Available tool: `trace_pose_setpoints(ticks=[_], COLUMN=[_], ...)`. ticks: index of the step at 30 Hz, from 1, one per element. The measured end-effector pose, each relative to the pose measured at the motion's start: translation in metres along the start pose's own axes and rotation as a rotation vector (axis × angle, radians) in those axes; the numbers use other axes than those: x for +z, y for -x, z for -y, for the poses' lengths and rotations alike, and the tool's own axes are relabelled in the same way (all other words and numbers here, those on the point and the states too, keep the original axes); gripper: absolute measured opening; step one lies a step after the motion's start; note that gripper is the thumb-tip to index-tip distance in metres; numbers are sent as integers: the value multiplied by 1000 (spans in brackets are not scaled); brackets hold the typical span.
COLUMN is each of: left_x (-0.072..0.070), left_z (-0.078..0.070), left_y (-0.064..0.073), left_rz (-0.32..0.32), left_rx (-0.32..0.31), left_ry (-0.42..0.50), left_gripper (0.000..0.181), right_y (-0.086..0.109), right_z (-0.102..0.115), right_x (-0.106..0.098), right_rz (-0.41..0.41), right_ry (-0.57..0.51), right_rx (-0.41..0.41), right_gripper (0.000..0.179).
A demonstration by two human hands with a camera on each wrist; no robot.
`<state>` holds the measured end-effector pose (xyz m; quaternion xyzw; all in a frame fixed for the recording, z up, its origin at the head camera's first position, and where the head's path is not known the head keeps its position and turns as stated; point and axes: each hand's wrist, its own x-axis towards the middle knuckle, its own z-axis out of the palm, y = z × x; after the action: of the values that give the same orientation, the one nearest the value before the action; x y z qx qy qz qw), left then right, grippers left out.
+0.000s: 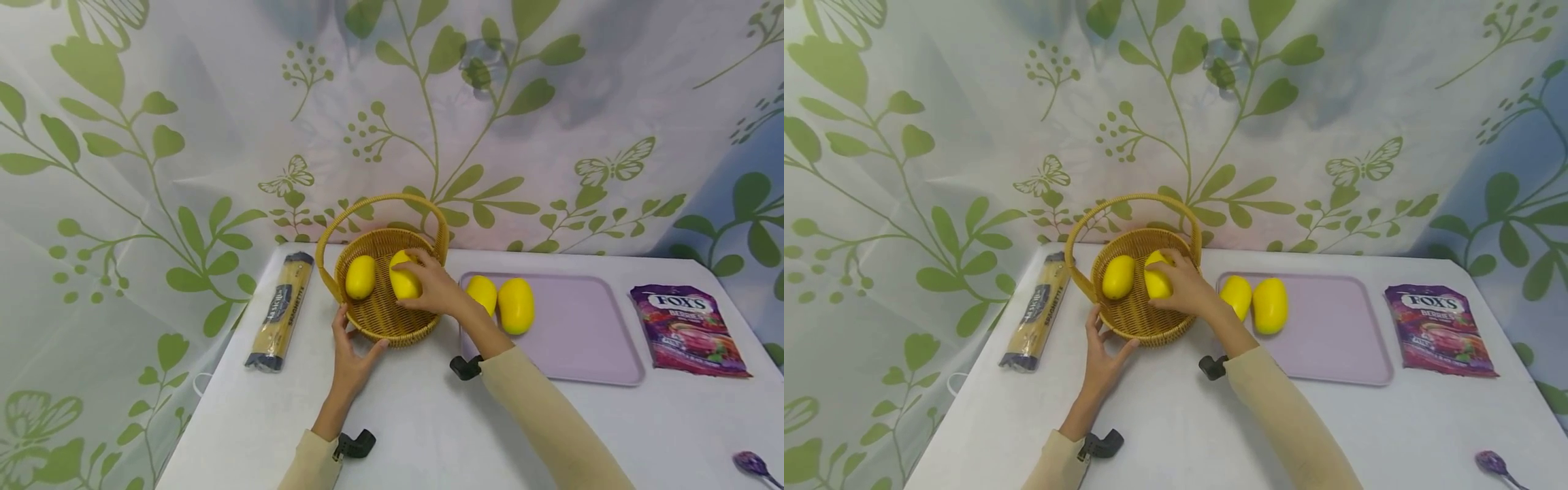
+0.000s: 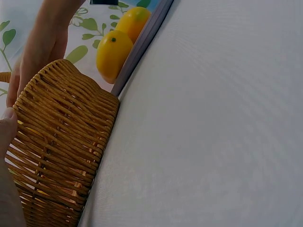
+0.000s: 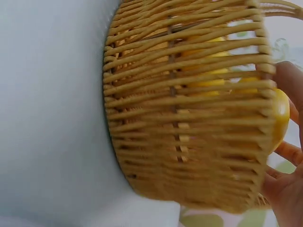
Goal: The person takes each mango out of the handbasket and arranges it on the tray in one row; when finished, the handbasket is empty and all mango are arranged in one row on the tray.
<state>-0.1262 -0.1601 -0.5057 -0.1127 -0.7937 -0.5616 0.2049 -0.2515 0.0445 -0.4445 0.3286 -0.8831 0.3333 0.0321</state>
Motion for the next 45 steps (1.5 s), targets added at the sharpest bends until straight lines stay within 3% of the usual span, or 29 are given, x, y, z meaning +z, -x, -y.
trace_pose_setpoints(ticks=[4,13,15,39,45], left_x=[0,3,2,1,3], left_z=[-1,9,3,3,4], left_y=[-1,2,2,3,2], left_rz=[0,-5,-7,-15,-9], left_rx=[9,10,12,21,16], left_ry=[-5,-14,-13,-23,-13], left_gripper=[94,95,94,94,95], right_y=[14,38,42,64,77], right_z=[2,6,5,8,7], right_x=[-12,-22,-23,-31,-41], right_rz=[-48,-41,-51,-87,-112], right_ry=[-25,-11,-11,33,32], right_rx=[-23,-27,-27,-41,-23], right_gripper=[62,63,62,64,66])
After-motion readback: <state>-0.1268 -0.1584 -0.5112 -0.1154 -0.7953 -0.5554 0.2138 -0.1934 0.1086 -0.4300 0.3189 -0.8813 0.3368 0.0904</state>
